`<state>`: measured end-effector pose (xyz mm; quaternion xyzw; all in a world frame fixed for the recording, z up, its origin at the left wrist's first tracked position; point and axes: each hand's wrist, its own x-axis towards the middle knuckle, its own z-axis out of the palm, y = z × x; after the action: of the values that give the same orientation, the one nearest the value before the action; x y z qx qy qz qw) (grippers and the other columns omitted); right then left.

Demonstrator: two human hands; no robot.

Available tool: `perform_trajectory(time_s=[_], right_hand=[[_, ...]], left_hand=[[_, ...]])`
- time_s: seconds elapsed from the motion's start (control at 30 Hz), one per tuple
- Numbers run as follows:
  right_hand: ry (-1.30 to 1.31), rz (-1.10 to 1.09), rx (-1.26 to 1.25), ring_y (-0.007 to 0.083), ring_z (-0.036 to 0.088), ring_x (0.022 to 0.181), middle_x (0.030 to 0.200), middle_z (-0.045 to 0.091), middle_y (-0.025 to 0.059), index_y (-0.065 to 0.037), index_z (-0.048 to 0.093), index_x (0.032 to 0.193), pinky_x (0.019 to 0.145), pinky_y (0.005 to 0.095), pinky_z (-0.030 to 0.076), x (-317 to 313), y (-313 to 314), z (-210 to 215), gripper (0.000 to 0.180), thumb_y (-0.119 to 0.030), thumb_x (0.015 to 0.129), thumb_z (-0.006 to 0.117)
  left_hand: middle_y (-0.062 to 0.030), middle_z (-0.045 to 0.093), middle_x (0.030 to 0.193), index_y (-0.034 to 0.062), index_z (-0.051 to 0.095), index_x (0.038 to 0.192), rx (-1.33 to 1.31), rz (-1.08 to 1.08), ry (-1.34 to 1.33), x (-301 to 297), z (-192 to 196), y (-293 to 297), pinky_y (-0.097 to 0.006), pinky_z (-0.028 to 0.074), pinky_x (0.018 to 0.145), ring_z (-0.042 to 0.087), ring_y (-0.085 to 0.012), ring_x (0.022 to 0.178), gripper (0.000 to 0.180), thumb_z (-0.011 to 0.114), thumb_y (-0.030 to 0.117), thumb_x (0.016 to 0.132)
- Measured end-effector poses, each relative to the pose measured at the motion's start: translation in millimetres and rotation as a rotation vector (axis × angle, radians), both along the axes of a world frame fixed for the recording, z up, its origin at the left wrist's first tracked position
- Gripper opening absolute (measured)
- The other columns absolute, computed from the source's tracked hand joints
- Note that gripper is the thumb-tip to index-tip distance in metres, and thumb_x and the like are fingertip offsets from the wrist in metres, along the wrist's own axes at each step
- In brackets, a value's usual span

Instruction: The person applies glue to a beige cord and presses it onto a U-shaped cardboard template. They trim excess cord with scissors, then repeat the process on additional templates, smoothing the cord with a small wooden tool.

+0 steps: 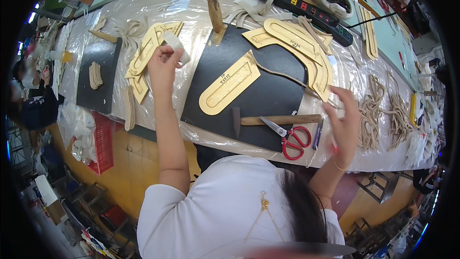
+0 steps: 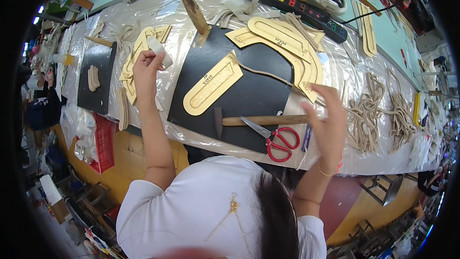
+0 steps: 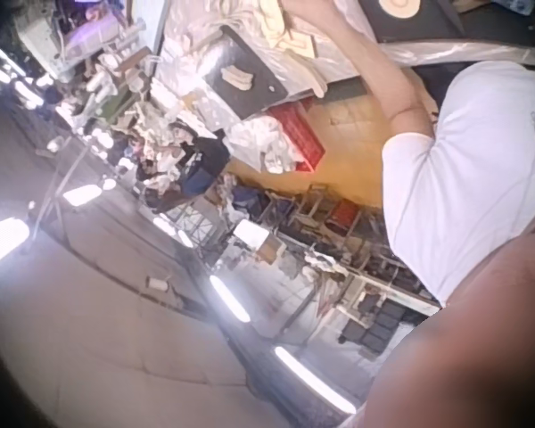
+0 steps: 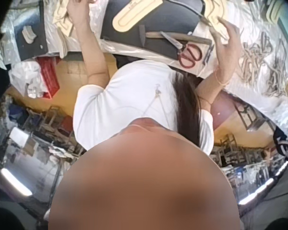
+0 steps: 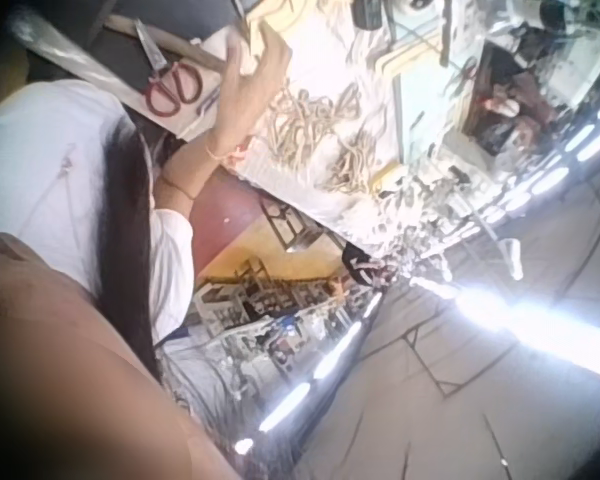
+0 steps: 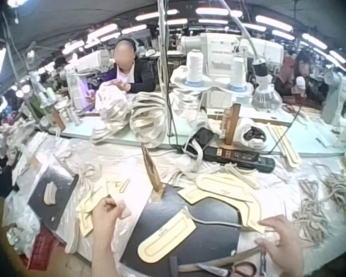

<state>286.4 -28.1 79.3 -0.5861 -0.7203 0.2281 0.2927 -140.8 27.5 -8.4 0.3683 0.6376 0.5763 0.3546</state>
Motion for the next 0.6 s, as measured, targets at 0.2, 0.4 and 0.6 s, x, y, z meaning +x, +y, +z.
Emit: perform_trajectory(time_s=[0.2, 0.4, 0.6], right_hand=[[0.544, 0.396, -0.170, 0.0211, 0.066, 0.100, 0.112, 0.068, 0.0116, -0.003, 0.068, 0.122, 0.088, 0.0309, 0.051, -107.0, 27.6, -22.8, 0.039, -0.027, 0.091, 0.075], [0.877, 0.174, -0.319, 0.0134, 0.067, 0.089, 0.102, 0.069, 0.0075, 0.001, 0.066, 0.122, 0.081, 0.0265, 0.053, -106.2, 30.6, -28.5, 0.031, -0.021, 0.102, 0.062], [0.762, 0.185, -0.465, 0.0085, 0.065, 0.077, 0.091, 0.067, 0.0047, 0.002, 0.062, 0.123, 0.068, 0.0216, 0.052, -85.9, 46.5, -12.2, 0.029, -0.018, 0.103, 0.060]], left_hand=[[-0.0066, 0.069, 0.099, 0.0005, 0.061, 0.112, -0.011, -0.568, -0.014, 111.4, 52.3, -63.5, -0.025, 0.055, 0.071, 0.068, -0.0110, 0.081, 0.029, 0.077, 0.009, 0.089], [-0.0109, 0.065, 0.106, 0.0020, 0.061, 0.115, 0.045, -0.446, 0.250, 117.2, 23.4, -77.8, -0.034, 0.052, 0.085, 0.065, -0.0220, 0.097, 0.038, 0.081, 0.013, 0.085], [-0.0148, 0.054, 0.124, 0.0058, 0.060, 0.129, -0.166, -0.348, 0.847, 62.1, -15.5, -116.0, -0.047, 0.039, 0.105, 0.048, -0.0349, 0.121, 0.062, 0.086, 0.026, 0.077]])
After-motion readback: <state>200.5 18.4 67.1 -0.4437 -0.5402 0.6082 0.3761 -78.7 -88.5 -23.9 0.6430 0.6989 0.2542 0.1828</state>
